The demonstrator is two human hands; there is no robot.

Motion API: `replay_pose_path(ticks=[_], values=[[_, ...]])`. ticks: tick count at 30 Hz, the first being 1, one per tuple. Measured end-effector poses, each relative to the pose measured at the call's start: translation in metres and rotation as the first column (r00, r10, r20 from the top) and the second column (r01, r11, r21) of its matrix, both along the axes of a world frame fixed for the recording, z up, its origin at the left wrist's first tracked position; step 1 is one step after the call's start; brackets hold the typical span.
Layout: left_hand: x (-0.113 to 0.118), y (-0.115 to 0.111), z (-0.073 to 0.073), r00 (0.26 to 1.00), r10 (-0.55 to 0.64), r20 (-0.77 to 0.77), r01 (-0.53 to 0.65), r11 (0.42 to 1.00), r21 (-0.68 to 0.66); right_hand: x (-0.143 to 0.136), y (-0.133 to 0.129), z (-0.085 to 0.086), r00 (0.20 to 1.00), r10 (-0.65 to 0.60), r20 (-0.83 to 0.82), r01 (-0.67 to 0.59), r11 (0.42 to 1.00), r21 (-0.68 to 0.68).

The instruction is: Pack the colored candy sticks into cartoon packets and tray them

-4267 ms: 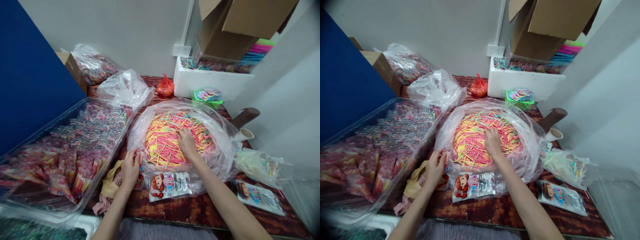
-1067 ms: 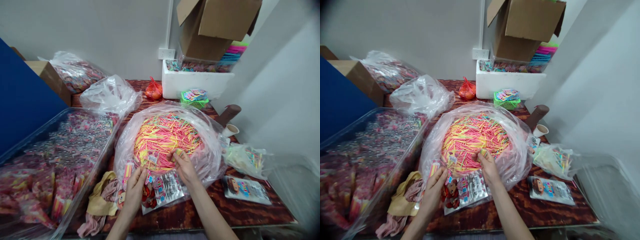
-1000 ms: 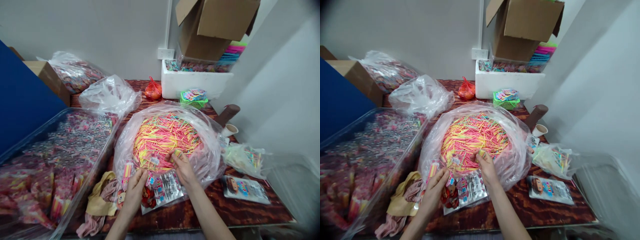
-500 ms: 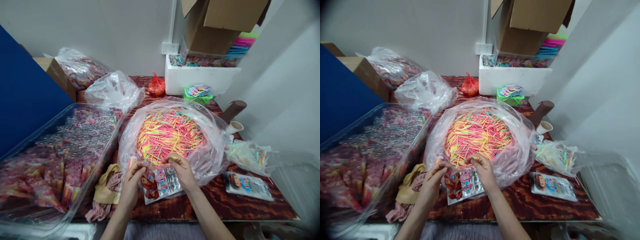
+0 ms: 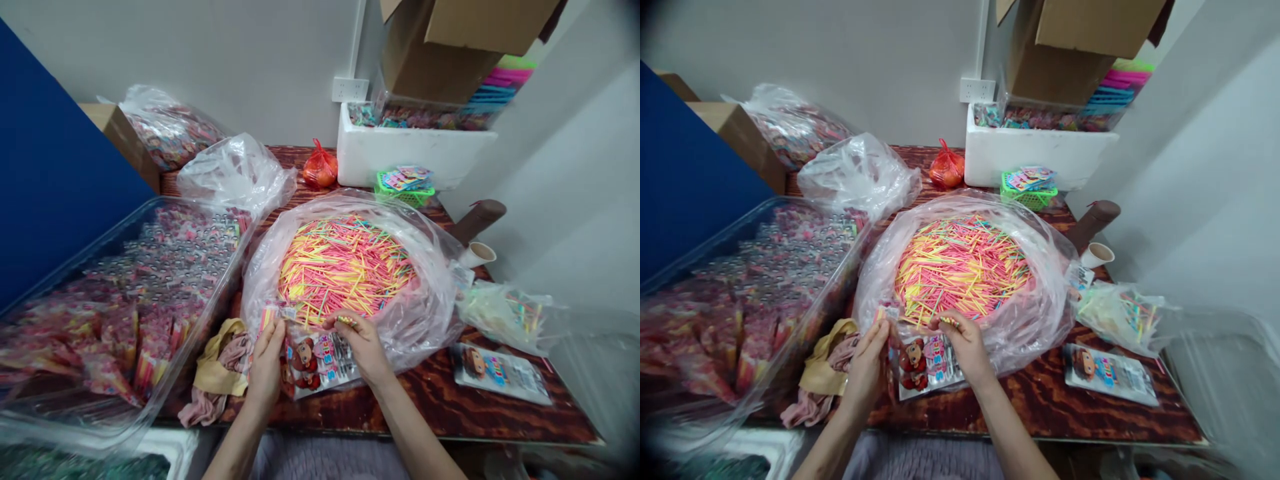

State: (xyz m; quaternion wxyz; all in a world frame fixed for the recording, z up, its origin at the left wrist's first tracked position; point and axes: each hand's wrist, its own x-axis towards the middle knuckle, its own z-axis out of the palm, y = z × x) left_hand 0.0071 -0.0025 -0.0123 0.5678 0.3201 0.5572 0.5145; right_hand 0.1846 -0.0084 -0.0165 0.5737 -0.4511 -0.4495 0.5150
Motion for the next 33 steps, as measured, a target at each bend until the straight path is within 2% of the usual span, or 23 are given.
replay_pose_path(ticks=[4, 7, 14, 21, 24, 27, 33], values=[[-0.006, 0.003, 0.006, 0.995, -0.073, -0.069, 0.076, 0.997, 0.033, -0.002, -0.001, -0.002, 1.0, 0.015, -0.013, -0.016, 1.0, -0.019], [-0.009, 0.006, 0.005, 0.987, -0.083, -0.141, 0.095, 0.992, 0.082, -0.004, -0.002, -0.003, 1.0, 0.016, -0.024, -0.016, 1.0, -0.019], [-0.01, 0.007, -0.001, 0.995, -0.04, -0.088, 0.053, 0.988, 0.147, -0.009, -0.003, 0.0, 0.998, 0.039, -0.047, -0.041, 0.998, -0.05], [-0.009, 0.003, 0.002, 0.954, -0.215, -0.209, 0.247, 0.959, 0.14, -0.013, -0.003, -0.001, 0.999, 0.044, -0.03, -0.045, 0.997, -0.061], [-0.008, 0.002, -0.001, 0.93, -0.239, -0.278, 0.285, 0.948, 0.14, -0.013, -0.005, 0.001, 0.998, 0.039, 0.039, -0.038, 0.999, -0.036], [-0.011, 0.002, -0.005, 0.938, -0.208, -0.276, 0.254, 0.957, 0.143, -0.012, -0.006, 0.005, 0.99, 0.046, 0.137, -0.048, 0.999, 0.009], [-0.02, 0.005, -0.007, 0.994, -0.102, -0.046, 0.107, 0.987, 0.121, -0.011, -0.007, 0.014, 0.975, 0.068, 0.211, -0.082, 0.995, 0.061]])
